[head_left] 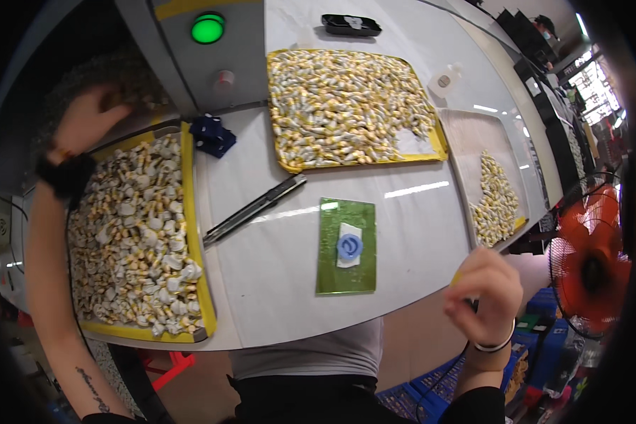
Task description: The person assembles small white and yellow plastic components by hand. They pick up a component, apply a substance from a small blue cap, and then insert a yellow piece into the white base. The assembled units are placed into a yellow tray on the table.
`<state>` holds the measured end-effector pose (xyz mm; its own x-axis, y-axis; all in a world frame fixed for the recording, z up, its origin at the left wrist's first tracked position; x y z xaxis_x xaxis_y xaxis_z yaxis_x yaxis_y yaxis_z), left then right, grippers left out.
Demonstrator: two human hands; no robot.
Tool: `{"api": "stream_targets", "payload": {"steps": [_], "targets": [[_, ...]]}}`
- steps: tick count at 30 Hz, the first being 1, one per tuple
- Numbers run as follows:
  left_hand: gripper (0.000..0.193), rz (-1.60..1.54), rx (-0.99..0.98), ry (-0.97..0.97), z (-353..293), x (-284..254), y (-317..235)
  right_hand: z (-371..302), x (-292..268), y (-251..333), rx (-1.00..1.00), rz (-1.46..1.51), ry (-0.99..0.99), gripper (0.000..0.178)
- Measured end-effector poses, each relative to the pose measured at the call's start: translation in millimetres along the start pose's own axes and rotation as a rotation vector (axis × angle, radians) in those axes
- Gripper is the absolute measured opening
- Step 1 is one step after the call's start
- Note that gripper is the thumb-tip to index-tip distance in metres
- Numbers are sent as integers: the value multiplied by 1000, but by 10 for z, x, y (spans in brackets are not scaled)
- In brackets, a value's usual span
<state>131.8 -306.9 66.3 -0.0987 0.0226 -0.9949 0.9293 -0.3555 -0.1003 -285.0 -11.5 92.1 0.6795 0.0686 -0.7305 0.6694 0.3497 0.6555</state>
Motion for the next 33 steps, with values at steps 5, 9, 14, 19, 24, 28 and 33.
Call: {"api": "stream_targets", "payload": {"steps": [5, 9, 14, 19, 24, 28, 33], "targets": [[23, -672, 50, 0, -776, -187, -105, 443, -312, -336, 101, -269, -47, 11], [51, -1116, 53, -107, -1648, -232, -850, 883, -389, -875, 154, -376, 129, 11], [18, -1502, 874, 505, -1962, -88, -1743, 1357, -186, -1233, 92, -451, 195, 12], [27, -1740, 635, 732, -1991, 381, -2127, 1303, -118, -1280, 169, -574, 228, 7], [32, -1900, 451, 1201, -2100, 615, -2190, 1296, -147, -1255, 235, -536, 237, 10], [38, -2264, 319, 1064, -2274, 875, -2295, 1251, -183, -1149, 163, -487, 216, 12], [40, -2537, 454, 850, -2205, 916, -2347, 1026, -6, -532, 21, -134, 209, 13]]}}
Point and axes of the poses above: each hand's wrist, its own z-axis towards the middle knuckle, its own x-axis out of the palm, y = z × x, the point moved 3 cm from there along z, towards the middle knuckle, and after that the axes turned 10 degrees about y, right-handed, at the moved point
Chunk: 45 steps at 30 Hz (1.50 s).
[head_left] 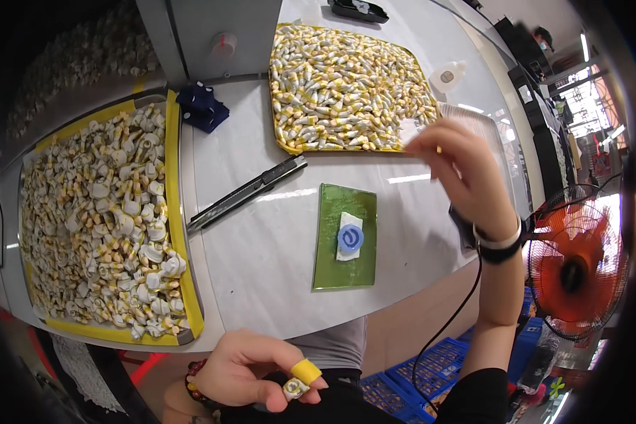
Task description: The person assembles small white and yellow plastic components by hand. They pick up a component, apply a substance from a small blue cap, and then insert a yellow piece into the white base. The assembled units are placed into a yellow tray on the table.
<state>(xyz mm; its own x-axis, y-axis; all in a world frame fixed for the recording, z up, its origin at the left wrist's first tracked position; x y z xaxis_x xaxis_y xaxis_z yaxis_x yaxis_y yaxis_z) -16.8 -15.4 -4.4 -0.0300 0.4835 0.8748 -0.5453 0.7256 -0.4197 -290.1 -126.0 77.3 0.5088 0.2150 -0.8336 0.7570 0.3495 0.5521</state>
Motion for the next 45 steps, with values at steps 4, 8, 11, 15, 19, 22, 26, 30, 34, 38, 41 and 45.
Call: {"api": "stream_targets", "payload": {"steps": [4, 8, 11, 15, 19, 22, 26, 30, 34, 38, 41, 45], "targets": [[41, 52, -24, -67, 32, 6, -42, -225, 274, 401, -55, 98, 121, 17], [47, 91, -61, -394, 102, 82, -54, -312, 448, 536, -134, -47, 123, 23], [44, -13, -48, -383, 101, 75, -38, -314, 490, 508, -219, -161, 149, 27], [46, -117, -29, -293, 58, 9, 29, -260, 523, 487, -264, -238, 204, 26], [51, -112, -83, -293, 75, -28, 50, -225, 569, 522, -223, -272, 191, 22], [52, -121, -76, -294, 99, -26, 49, -216, 585, 506, -291, -315, 242, 22], [52, -132, -123, -419, 172, 25, 53, -214, 542, 547, -291, -248, 197, 21], [55, -182, -182, -405, 213, 40, 67, -273, 411, 767, -364, 113, 86, 19], [37, -364, -115, -187, 223, -7, 138, -279, 483, 874, -552, 264, 37, 19], [33, -387, -198, -203, 219, -7, 166, -246, 533, 916, -651, 224, 22, 18], [30, -423, -233, -204, 236, 1, 166, -243, 554, 968, -631, 148, -13, 14], [28, -470, -248, -150, 256, -16, 188, -271, 555, 983, -622, 150, -17, 12]]}}
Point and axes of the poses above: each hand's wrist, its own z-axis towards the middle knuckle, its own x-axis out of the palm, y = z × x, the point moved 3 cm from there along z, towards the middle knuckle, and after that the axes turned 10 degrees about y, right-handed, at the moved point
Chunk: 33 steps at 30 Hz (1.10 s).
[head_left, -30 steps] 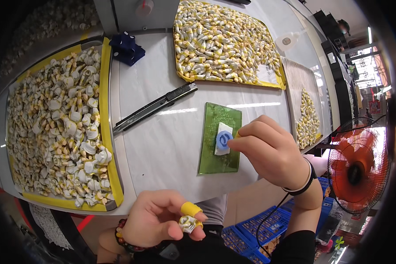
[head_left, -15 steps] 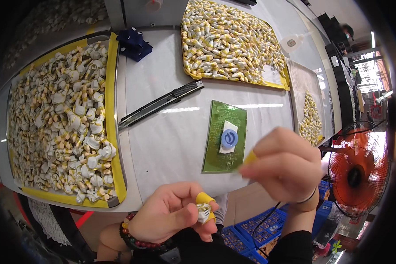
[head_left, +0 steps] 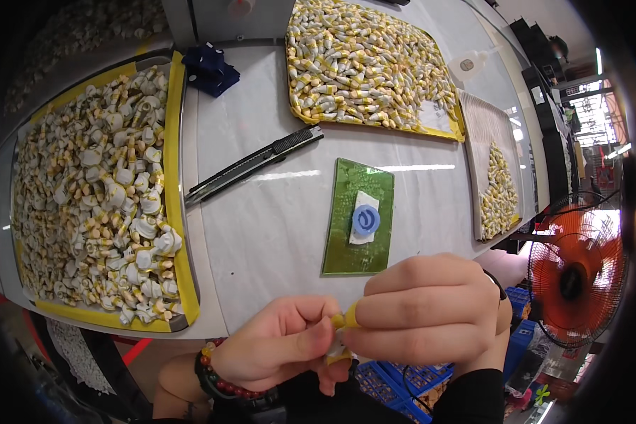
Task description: The person assembles small white and yellow plastic components by hand. They pick up a component, apply a substance from a small blue cap, and then insert a yellow piece into the white base. The assembled units are placed into a yellow tray on the table.
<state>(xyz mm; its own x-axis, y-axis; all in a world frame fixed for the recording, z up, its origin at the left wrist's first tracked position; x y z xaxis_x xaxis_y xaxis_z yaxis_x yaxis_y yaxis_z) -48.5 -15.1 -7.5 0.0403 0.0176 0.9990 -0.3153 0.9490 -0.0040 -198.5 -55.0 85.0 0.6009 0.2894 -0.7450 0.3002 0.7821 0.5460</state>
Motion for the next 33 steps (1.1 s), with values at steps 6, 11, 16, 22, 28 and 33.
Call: {"api": "stream_targets", "payload": {"steps": [6, 11, 16, 22, 28, 33], "targets": [[27, 16, 3, 4, 17, 27, 12, 0, 17, -50, -38, 88, 4, 12], [27, 84, 21, 19, 16, 21, -29, -41, -17, -39, -41, 134, 39, 18], [25, 370, 264, -78, 23, 161, -135, -122, -5, -8, 65, 175, -71, 19], [30, 602, 417, -151, -46, 154, -121, -108, -50, 113, 210, 202, -48, 10], [33, 924, 442, -234, -51, 226, -165, -147, -76, 187, 137, 130, 36, 11], [27, 1031, 377, -255, -79, 269, -220, -181, -74, 172, 59, 144, 98, 13]]}}
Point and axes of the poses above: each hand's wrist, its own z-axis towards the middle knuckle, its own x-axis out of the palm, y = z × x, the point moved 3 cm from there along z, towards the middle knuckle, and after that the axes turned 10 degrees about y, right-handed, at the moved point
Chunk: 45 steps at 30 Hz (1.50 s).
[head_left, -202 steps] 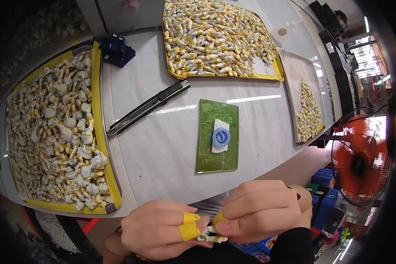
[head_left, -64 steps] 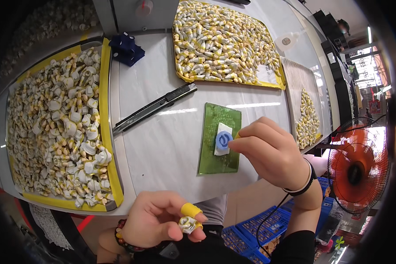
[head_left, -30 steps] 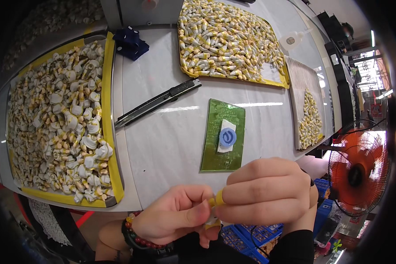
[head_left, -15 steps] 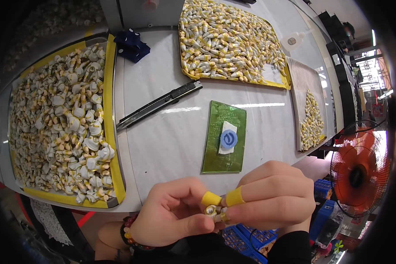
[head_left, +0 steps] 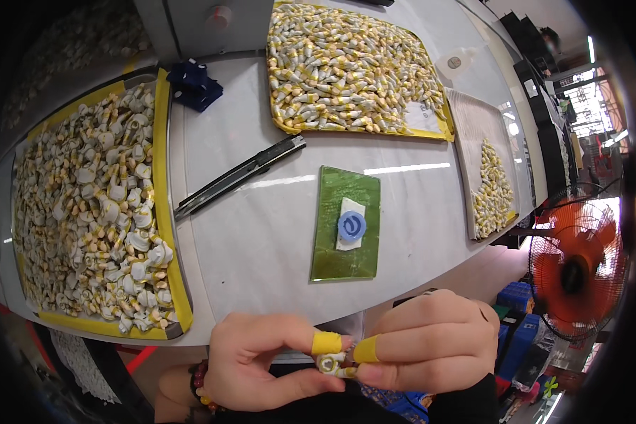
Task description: The person assembles small white and yellow plastic components by hand. They pick up a component, apply a substance from a small blue cap, and then insert a yellow piece into the white base. The assembled units are placed into a yellow tray on the table.
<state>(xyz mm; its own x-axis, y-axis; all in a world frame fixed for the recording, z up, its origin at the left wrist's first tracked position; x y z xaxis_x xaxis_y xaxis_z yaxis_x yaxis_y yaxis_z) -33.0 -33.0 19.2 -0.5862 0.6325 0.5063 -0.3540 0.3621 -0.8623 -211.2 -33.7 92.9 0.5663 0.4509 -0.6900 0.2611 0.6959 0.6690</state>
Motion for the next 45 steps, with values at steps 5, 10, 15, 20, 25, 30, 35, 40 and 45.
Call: {"api": "stream_targets", "payload": {"steps": [5, 10, 15, 20, 25, 30, 35, 40, 45], "targets": [[30, -98, 80, -54, 27, 74, 99, -15, -164, 78, -10, -89, 32, 11], [39, -326, 14, -93, 11, 61, 175, -471, -723, 87, 321, -677, -607, 16], [42, -491, 8, -35, -39, 7, 231, -1293, -1373, -863, 1049, -620, -207, 11], [37, -627, 19, 30, -82, -41, 276, -1568, -1258, -1186, 1107, -529, -98, 10], [35, -689, -17, 50, -94, -46, 241, -1540, -1182, -1177, 1042, -554, -120, 8], [36, -658, 3, 135, -123, -70, 207, -1525, -1193, -1218, 1005, -684, -25, 7], [40, -662, -19, 114, -189, -106, 277, -1230, -1116, -954, 968, -458, -297, 16], [36, -599, 20, 128, -151, -106, 251, -541, -555, -582, 662, -162, -204, 18], [35, -550, 36, 127, -131, -84, 206, -142, -196, -533, 459, -317, 29, 18]]}}
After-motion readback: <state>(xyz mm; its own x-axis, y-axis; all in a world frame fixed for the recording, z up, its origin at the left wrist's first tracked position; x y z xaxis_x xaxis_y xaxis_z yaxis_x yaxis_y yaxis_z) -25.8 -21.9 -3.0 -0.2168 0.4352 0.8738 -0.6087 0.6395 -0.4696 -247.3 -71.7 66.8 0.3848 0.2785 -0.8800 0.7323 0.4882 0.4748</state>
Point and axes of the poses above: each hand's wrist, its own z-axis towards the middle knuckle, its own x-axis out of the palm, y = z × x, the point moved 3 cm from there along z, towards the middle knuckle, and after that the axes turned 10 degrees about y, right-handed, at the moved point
